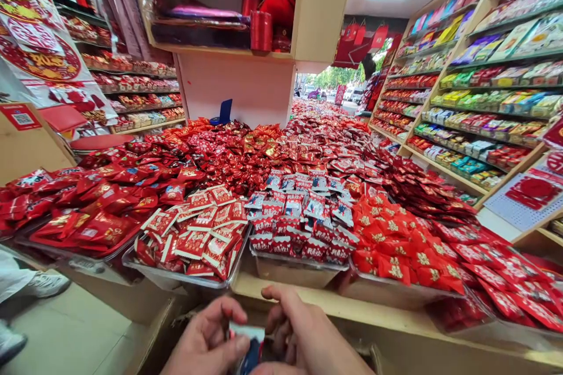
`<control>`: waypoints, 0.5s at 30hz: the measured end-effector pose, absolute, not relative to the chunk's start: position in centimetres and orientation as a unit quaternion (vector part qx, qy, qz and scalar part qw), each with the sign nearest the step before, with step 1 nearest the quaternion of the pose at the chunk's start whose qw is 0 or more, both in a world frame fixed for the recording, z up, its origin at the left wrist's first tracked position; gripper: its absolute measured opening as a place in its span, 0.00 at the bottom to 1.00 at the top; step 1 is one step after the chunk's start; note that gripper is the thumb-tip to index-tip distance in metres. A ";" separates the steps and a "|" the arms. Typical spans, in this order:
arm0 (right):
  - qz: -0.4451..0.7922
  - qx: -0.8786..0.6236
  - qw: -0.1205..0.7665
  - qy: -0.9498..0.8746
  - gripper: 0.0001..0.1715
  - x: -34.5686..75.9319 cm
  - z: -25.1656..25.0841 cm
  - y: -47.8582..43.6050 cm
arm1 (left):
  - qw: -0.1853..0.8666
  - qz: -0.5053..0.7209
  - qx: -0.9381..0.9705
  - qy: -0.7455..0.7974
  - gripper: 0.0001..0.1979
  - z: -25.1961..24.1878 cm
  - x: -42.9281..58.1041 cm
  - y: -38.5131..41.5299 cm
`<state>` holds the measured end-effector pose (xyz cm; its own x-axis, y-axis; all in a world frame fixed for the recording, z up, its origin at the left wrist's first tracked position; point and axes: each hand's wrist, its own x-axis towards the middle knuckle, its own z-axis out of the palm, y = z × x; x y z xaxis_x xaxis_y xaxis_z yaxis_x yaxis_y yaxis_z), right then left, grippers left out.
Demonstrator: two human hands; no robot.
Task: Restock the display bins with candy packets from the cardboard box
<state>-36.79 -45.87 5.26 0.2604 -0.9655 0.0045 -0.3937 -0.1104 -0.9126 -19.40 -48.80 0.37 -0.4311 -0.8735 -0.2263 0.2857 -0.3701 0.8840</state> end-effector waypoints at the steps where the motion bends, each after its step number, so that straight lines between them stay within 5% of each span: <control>1: -0.364 -0.635 0.467 0.497 0.35 -36.3 4.4 -45.3 | 0.432 -0.721 0.341 -0.421 0.14 1.6 -20.2 -49.1; 5: -0.506 -0.507 0.493 0.493 0.17 -35.8 3.4 -45.5 | 0.515 -0.697 0.299 -0.399 0.14 4.3 -22.7 -50.1; 15: -0.613 -0.377 0.522 0.458 0.12 -36.2 2.0 -46.2 | 0.472 -0.693 0.289 -0.461 0.13 3.2 -22.4 -50.7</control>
